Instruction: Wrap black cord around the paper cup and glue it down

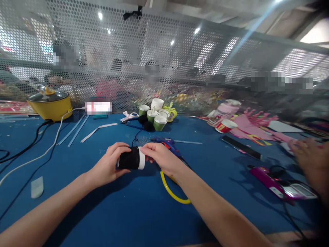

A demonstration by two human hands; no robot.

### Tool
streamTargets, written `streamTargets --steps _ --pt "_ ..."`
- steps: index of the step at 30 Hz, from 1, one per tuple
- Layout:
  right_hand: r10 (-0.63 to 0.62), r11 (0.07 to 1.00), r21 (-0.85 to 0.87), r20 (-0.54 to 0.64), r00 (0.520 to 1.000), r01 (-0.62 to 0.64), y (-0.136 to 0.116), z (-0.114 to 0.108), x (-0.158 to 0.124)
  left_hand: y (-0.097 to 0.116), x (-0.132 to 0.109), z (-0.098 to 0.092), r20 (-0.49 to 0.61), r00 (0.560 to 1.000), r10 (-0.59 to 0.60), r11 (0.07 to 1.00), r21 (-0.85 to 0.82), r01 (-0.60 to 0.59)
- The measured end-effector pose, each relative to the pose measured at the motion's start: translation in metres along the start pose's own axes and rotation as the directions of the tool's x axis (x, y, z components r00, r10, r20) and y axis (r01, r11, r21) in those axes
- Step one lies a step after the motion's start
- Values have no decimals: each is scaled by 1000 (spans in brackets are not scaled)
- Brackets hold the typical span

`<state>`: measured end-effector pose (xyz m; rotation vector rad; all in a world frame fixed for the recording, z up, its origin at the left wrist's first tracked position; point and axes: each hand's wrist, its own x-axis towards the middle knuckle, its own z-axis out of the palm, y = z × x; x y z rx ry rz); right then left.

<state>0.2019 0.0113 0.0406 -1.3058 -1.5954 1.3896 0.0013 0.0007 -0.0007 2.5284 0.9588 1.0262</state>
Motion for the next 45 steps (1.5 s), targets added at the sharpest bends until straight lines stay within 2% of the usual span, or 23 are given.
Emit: streamTargets --steps 3,7,14,18,20,22,24,26,32,37,45 --pt "-33 999 33 -35 999 34 5 7 -5 1 0 1 63 998 -3 999 46 0" --pt "-106 992 -68 -2 994 106 8 12 -12 2 0 -3 129 991 -44 997 71 35" --pt "-73 970 -221 126 989 100 16 10 -13 3 0 -6 256 965 -57 994 109 30" --pt "-66 944 -309 155 986 112 16 7 -13 4 1 -5 298 954 -39 993 118 3" --pt "-87 930 -346 121 989 124 15 6 -13 4 1 -5 291 955 -51 994 108 20" --pt "-195 906 -381 13 981 185 13 5 -14 5 1 -4 284 957 -60 994 100 33" --pt "-335 863 -428 -84 938 270 13 5 -13 6 1 -4 287 956 -53 995 97 25" --pt "-402 828 -462 -98 910 316 14 6 -12 7 1 -4 292 956 -27 996 92 0" --pt "-280 882 -396 -4 960 255 20 8 -9 10 1 -3 283 958 35 997 61 -55" --pt "-120 963 -233 73 990 134 23 3 -1 12 1 -3 284 955 89 994 36 -104" --pt "-94 992 -82 79 993 100 9 4 13 14 0 -2 277 952 127 989 33 -142"
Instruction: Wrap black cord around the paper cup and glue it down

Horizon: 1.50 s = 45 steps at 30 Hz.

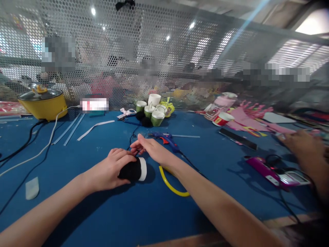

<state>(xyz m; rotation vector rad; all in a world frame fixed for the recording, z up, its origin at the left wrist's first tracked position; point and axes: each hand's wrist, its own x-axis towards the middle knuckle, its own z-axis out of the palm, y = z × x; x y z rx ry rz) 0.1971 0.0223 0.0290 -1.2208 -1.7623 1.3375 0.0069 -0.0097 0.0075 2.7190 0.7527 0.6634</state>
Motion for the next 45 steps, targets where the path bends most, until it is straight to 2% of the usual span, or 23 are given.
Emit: streamTargets --steps 3,6,8,9,10,12,14,17,20,22,25,29,32,35,37,38,40,41,43,45 --pt "-13 1000 24 11 1000 13 -8 4 14 1 -1 1 3 1000 -17 1000 -21 17" --pt "-40 999 35 90 995 37 -14 13 35 2 -1 1 12 998 -64 995 -70 65" --pt "-43 997 -62 141 989 53 -17 18 49 2 -2 2 16 994 -108 988 -112 109" --pt "-32 981 -187 143 989 59 -19 20 55 2 -2 2 17 992 -127 983 -131 128" --pt "-20 936 -347 116 993 59 -21 19 59 1 -2 2 15 990 -142 979 -143 143" --pt "-19 768 -640 -5 1000 11 -25 12 61 0 -2 2 -2 987 -162 976 -148 160" --pt "-54 620 -780 -151 987 -86 -28 -5 55 -1 -2 2 -27 984 -174 977 -133 169" --pt "-67 514 -825 -312 948 -235 -27 -41 32 -4 -1 2 -18 984 -177 980 -94 175" --pt "-11 428 -829 -402 915 -359 -12 -72 6 -6 -1 2 23 982 -188 980 -63 189" --pt "49 386 -825 -428 902 -412 4 -82 -5 -7 -2 2 28 981 -193 980 -47 194" --pt "126 361 -806 -457 881 -470 28 -85 -8 -8 -3 0 20 984 -179 984 -7 179" --pt "140 400 -753 -513 847 -523 43 -82 -1 -10 -3 -2 6 991 -135 989 54 135" --pt "134 474 -695 -550 824 -541 41 -83 -3 -12 -3 -2 -11 997 -82 994 68 83" --pt "119 559 -638 -570 813 -529 32 -83 -13 -15 -4 -2 -17 996 -82 994 74 83" --pt "119 658 -589 -534 837 -470 25 -79 -21 -15 -4 -3 -10 996 -94 992 79 94" --pt "128 740 -531 -492 861 -413 21 -76 -26 -15 -4 -3 -6 995 -101 992 82 101" --pt "141 902 -331 -382 913 -278 15 -69 -33 -15 -4 -5 -1 993 -116 990 84 116" --pt "141 950 -218 -335 932 -223 13 -65 -36 -15 -4 -5 -1 992 -127 988 84 126" --pt "128 984 -88 -279 952 -158 7 -57 -42 -16 -4 -6 1 989 -145 986 81 144" --pt "110 989 -76 -224 968 -130 0 -51 -48 -17 -4 -7 2 988 -157 985 72 156"
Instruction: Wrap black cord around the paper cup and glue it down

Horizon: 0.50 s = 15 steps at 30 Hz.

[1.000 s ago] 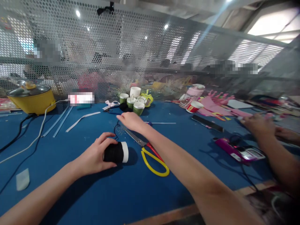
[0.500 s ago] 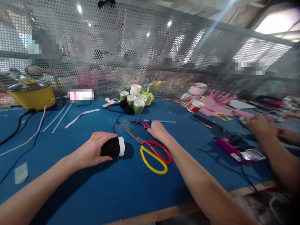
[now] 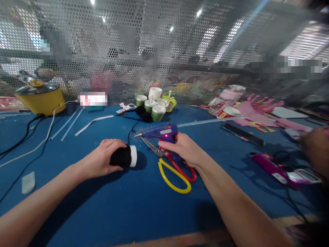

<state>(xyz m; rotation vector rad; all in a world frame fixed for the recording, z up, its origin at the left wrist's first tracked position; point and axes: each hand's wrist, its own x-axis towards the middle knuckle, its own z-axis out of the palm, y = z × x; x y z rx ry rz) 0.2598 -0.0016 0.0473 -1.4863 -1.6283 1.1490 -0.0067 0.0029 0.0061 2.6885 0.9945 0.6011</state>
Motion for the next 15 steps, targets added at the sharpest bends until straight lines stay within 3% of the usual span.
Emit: streamTargets --steps 3,8,15 --pt "-54 996 -62 82 995 59 -10 5 -11 -3 -1 0 -9 1000 -3 1000 -15 3" --pt "-93 964 -240 94 991 114 -17 10 -25 -5 -2 0 -22 1000 -7 1000 -7 7" --pt "-198 822 -523 112 974 227 -12 15 -30 -5 -1 -1 -24 1000 -17 1000 -1 17"
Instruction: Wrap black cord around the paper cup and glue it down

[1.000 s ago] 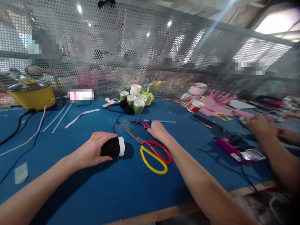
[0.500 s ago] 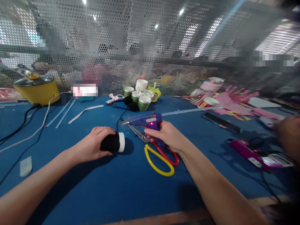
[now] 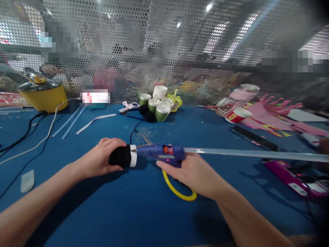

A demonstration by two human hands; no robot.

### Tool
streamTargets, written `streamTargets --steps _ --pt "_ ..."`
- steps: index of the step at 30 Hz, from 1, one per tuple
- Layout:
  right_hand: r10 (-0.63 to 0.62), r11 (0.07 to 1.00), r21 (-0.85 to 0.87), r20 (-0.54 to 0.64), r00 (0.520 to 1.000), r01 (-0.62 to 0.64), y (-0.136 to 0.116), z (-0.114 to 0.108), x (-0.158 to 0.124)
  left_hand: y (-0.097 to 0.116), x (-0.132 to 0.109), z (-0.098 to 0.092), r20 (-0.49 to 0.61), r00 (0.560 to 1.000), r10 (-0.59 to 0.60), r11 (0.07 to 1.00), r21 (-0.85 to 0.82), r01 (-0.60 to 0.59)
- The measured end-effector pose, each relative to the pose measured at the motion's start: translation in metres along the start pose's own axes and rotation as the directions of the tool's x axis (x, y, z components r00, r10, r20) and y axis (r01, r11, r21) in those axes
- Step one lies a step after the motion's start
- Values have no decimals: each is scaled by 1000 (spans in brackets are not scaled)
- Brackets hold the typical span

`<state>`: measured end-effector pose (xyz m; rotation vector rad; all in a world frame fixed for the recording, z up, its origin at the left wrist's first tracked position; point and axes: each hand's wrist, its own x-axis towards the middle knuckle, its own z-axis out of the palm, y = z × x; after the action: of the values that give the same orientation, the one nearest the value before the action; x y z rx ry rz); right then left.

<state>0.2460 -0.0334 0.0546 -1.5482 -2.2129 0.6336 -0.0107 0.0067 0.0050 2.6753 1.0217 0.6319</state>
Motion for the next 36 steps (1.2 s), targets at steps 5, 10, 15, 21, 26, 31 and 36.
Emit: streamTargets --steps 5,10,15,21,26,31,36 --pt "-15 990 -141 -49 999 8 -3 1 -2 -1 0 1 -4 1000 26 1000 -12 -26" --pt "-80 977 -202 -80 994 62 -5 2 -2 2 0 0 5 1000 18 1000 -10 -18" --pt "-108 986 -133 -50 993 100 -9 -1 -3 5 1 -2 26 1000 11 1000 -11 -11" --pt "-116 984 -142 -35 993 110 -10 -2 -5 3 -1 1 15 1000 13 1000 0 -13" --pt "-129 979 -169 -79 989 114 -9 -1 -5 3 0 0 12 999 43 999 22 -43" --pt "-124 981 -150 -25 992 119 -10 -2 -7 2 0 -1 12 996 89 995 37 -89" --pt "-109 981 -166 -62 992 98 -11 -3 -6 2 0 1 11 996 84 996 32 -84"
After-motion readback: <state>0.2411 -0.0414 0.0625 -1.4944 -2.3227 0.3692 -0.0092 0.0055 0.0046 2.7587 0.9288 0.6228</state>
